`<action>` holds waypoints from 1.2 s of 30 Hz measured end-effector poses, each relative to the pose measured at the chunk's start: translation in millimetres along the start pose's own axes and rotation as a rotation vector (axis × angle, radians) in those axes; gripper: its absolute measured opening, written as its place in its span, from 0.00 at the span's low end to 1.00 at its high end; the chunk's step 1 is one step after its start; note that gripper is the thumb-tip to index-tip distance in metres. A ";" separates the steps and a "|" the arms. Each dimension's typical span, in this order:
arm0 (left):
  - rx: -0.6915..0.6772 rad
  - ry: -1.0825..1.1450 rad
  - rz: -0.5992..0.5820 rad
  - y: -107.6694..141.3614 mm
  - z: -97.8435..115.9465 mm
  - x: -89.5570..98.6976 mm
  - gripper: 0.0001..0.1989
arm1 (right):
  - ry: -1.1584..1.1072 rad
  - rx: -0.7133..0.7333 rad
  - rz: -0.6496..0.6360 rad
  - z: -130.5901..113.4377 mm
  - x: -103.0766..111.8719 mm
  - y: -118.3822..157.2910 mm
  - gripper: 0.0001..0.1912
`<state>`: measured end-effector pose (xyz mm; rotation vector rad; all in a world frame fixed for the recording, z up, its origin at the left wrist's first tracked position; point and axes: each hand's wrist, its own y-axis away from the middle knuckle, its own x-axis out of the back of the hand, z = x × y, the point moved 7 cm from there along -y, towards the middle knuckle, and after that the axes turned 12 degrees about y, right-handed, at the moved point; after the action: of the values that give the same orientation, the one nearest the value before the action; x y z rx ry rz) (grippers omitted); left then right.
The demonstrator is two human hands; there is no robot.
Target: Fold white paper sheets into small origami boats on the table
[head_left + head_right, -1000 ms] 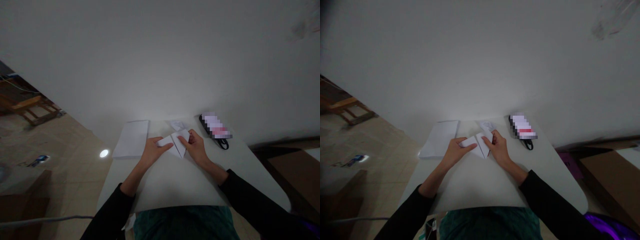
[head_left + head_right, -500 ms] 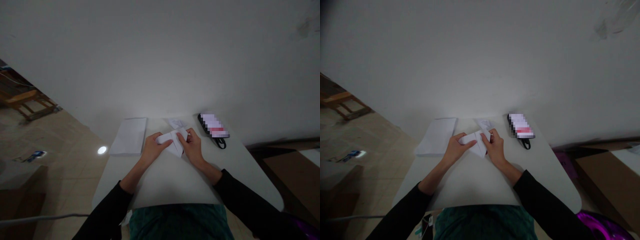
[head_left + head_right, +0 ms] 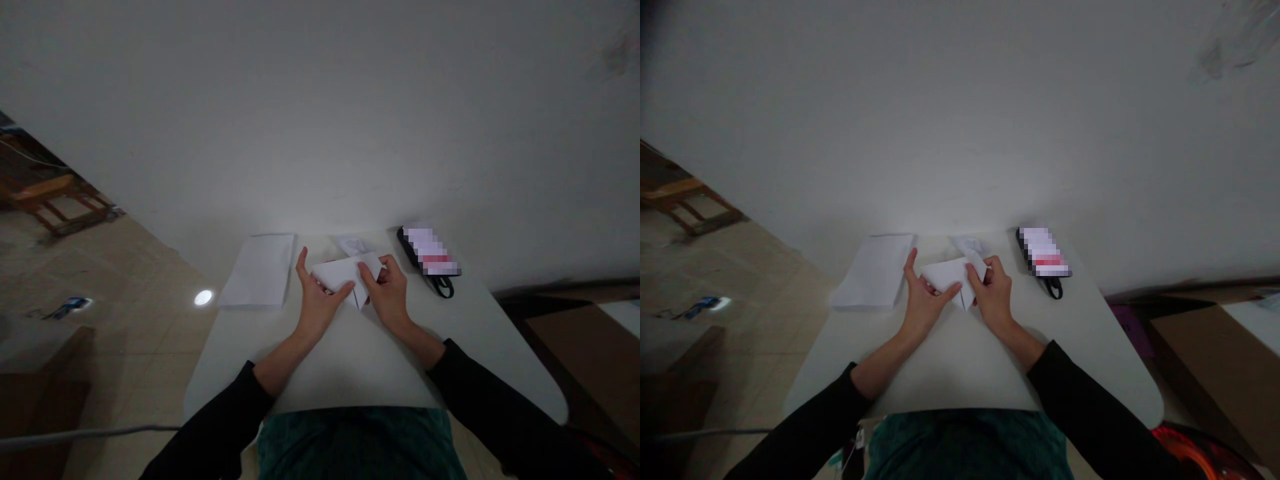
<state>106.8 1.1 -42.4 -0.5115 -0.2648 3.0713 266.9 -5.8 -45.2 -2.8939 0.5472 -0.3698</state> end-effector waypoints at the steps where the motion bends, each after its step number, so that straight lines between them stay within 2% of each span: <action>1: 0.006 0.026 -0.003 3.0 -2.2 -3.2 0.58 | 0.004 0.001 0.011 -0.6 0.8 0.0 0.16; 6: 0.000 0.104 -0.021 10.2 -2.5 -11.8 0.56 | -0.010 0.015 0.038 -4.8 1.1 2.5 0.16; 10: -0.036 0.086 -0.021 9.8 1.5 -11.4 0.49 | -0.039 0.009 0.003 -7.0 -3.9 5.4 0.16; 12: -0.052 0.051 -0.021 9.2 1.9 -9.3 0.40 | -0.058 0.008 -0.016 -7.1 -6.0 6.3 0.15; 15: -0.047 -0.135 -0.031 7.9 0.1 -5.2 0.18 | -0.054 0.016 -0.036 -6.5 -7.1 6.3 0.16; 17: -0.036 -0.248 -0.025 6.8 -0.7 -1.8 0.13 | -0.043 0.018 -0.041 -5.8 -6.6 5.6 0.17; 19: -0.025 -0.257 -0.009 5.8 -0.5 1.0 0.14 | -0.049 0.011 -0.041 -5.5 -5.5 4.6 0.17; 26: 0.059 -0.050 -0.044 4.9 -3.5 -2.3 0.18 | -0.031 0.000 -0.017 -6.4 -3.7 4.1 0.16; 29: 0.047 -0.030 -0.043 5.0 -0.2 -4.1 0.21 | -0.022 0.004 -0.012 -5.5 -4.8 4.0 0.16; 34: -0.047 0.083 -0.025 1.9 8.3 -6.2 0.46 | -0.052 0.012 0.008 -7.3 0.2 1.8 0.18; 36: -0.007 0.171 0.006 -2.4 4.5 -2.1 0.43 | -0.069 0.104 -0.083 -13.8 -1.2 2.2 0.21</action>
<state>107.4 2.6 -37.2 -0.7715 -0.2697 3.0084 261.2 -9.0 -32.7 -2.8227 0.3858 -0.2998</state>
